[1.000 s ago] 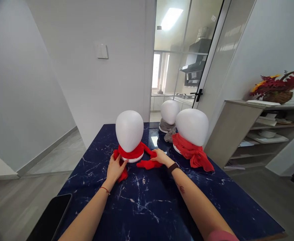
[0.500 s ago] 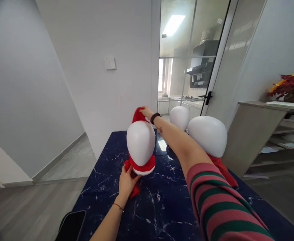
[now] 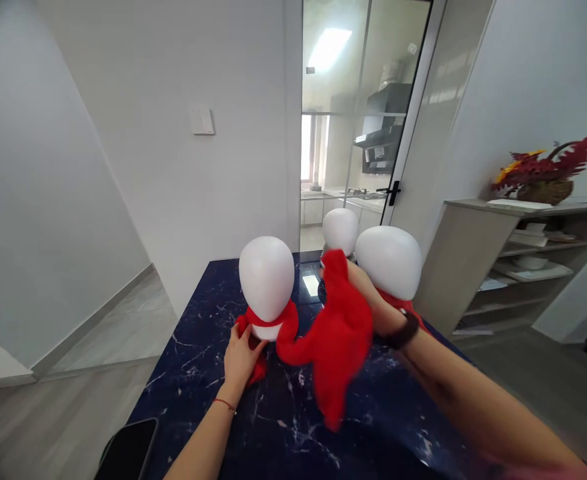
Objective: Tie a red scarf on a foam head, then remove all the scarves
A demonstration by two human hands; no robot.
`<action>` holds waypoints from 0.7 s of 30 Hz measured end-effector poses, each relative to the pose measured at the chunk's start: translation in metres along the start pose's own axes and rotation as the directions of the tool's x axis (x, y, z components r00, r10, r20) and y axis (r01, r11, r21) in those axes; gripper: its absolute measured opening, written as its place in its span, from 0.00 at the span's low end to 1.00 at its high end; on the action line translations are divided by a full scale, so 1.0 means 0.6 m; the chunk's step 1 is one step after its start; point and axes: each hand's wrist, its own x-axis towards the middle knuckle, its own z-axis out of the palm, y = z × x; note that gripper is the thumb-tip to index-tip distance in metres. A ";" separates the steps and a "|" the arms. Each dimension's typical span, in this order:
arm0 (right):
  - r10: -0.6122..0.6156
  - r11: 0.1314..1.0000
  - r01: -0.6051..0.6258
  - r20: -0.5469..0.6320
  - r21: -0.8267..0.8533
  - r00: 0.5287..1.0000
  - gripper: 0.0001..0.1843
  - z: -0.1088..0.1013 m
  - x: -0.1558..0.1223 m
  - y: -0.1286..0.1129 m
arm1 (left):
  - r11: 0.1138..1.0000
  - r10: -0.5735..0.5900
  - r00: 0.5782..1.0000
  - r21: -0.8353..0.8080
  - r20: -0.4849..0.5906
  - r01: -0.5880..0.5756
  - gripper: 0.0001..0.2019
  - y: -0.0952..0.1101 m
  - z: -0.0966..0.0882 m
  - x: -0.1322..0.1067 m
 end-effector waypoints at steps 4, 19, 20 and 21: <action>0.055 0.961 -0.091 -0.140 -0.261 0.989 0.13 -0.099 -0.070 0.105 | 1.000 0.003 1.000 0.018 0.002 -0.003 0.27 0.002 -0.001 0.001; 0.084 0.424 0.067 0.113 -0.903 0.990 0.16 -0.030 -0.106 0.290 | 0.999 -0.003 1.000 0.039 0.011 0.002 0.27 0.002 0.000 -0.002; 0.096 0.422 0.052 0.101 -0.905 0.990 0.12 -0.034 -0.084 0.288 | 0.999 -0.005 1.000 0.043 0.016 0.005 0.27 0.002 -0.001 -0.002; 0.097 0.424 0.035 0.084 -0.905 0.992 0.09 -0.038 -0.058 0.283 | 0.999 -0.010 1.000 0.047 0.021 0.009 0.27 0.003 -0.002 -0.001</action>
